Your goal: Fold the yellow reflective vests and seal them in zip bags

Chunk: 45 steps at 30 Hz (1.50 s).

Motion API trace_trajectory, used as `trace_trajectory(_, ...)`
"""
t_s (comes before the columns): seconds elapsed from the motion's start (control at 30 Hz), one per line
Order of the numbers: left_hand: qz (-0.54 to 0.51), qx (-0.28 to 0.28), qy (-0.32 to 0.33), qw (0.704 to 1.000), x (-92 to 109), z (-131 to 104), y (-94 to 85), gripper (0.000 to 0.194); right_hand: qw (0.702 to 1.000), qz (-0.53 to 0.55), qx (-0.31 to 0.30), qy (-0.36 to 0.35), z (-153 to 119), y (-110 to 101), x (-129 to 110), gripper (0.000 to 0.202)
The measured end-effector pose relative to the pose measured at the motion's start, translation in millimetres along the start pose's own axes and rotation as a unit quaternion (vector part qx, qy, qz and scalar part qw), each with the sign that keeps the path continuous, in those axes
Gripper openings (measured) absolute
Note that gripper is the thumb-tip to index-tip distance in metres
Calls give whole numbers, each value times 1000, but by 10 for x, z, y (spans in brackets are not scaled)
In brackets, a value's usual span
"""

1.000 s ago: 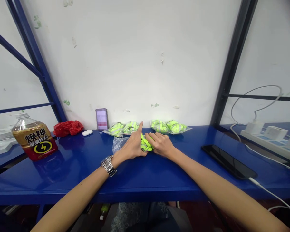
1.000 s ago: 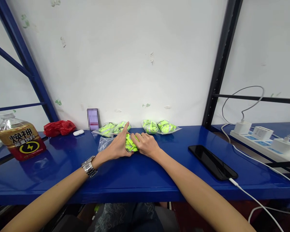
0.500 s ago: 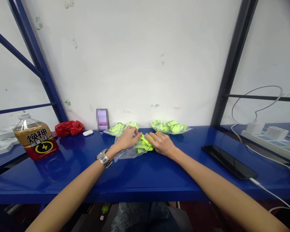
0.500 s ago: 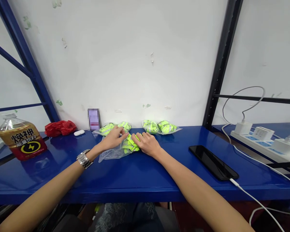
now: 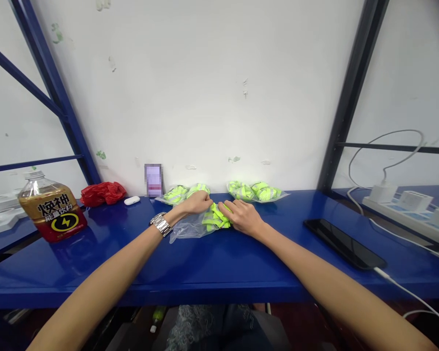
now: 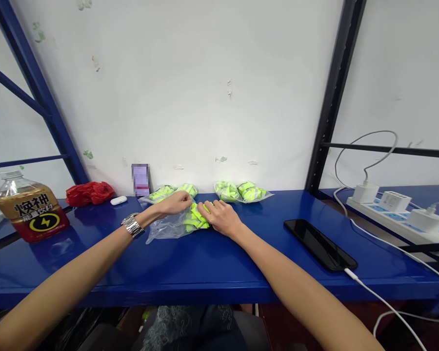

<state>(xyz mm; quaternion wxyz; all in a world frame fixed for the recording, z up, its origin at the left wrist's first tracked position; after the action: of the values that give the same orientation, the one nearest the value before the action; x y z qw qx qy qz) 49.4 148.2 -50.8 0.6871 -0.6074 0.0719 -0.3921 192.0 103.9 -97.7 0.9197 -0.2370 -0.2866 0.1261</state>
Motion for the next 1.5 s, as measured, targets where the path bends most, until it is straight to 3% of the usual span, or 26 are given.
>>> trace_trajectory(0.13, 9, 61, 7, 998, 69, -19, 64, 18, 1000, -2, 20, -1, -3, -7, -17, 34)
trace_trajectory(0.23, 40, 55, 54, 996, 172, -75, 40, 24, 1000, 11, 6, 3, -12, -6, 4, 36)
trace_trajectory(0.37, 129, -34, 166, 977, 291, -218, -70, 53, 998, 28, -42, 33, -16, -2, 68, 41)
trace_trajectory(0.5, 240, -40, 213, 946, 279, -320, -32, 104, 997, 39, -55, 47, 2, -31, 67, 48)
trace_trajectory(0.57, 255, -24, 204, 945, 256, -321, 65, 108, 997, 50, -48, 47, 13, -50, 49, 49)
trace_trajectory(0.7, 211, -19, 117, 970, 181, -283, 234, 88, 997, 50, -34, 47, 12, -58, 44, 48)
trace_trajectory(0.77, 180, -20, 107, 978, 185, -272, 284, 84, 997, 51, -38, 40, 0, -38, 45, 47)
trace_trajectory(0.93, 159, 2, 106, 982, 200, -237, 355, 101, 997, 57, -51, 26, -26, 34, 11, 43)
trace_trajectory(1.17, 164, -27, 122, 978, 274, -180, 399, 112, 999, 32, -31, -1, -41, 52, -73, 34)
trace_trajectory(1.37, 157, -37, 121, 979, 396, -177, 399, 114, 992, 70, -106, -4, 2, 19, -119, 22)
trace_trajectory(1.5, 65, -30, 112, 991, 368, -236, 372, 114, 982, 111, -150, -17, 43, -111, -97, 33)
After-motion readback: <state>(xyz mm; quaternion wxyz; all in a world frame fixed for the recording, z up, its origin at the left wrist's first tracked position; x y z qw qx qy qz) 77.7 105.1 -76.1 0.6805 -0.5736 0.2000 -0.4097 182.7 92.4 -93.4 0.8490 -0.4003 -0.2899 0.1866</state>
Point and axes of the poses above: each hand's wrist, its own z-axis towards the middle knuckle, its own y-axis out of the palm, x = y × z, the point moved 5 cm from there along z, towards the middle knuckle, and after that the axes turned 10 degrees about y, right-handed, at the moved point
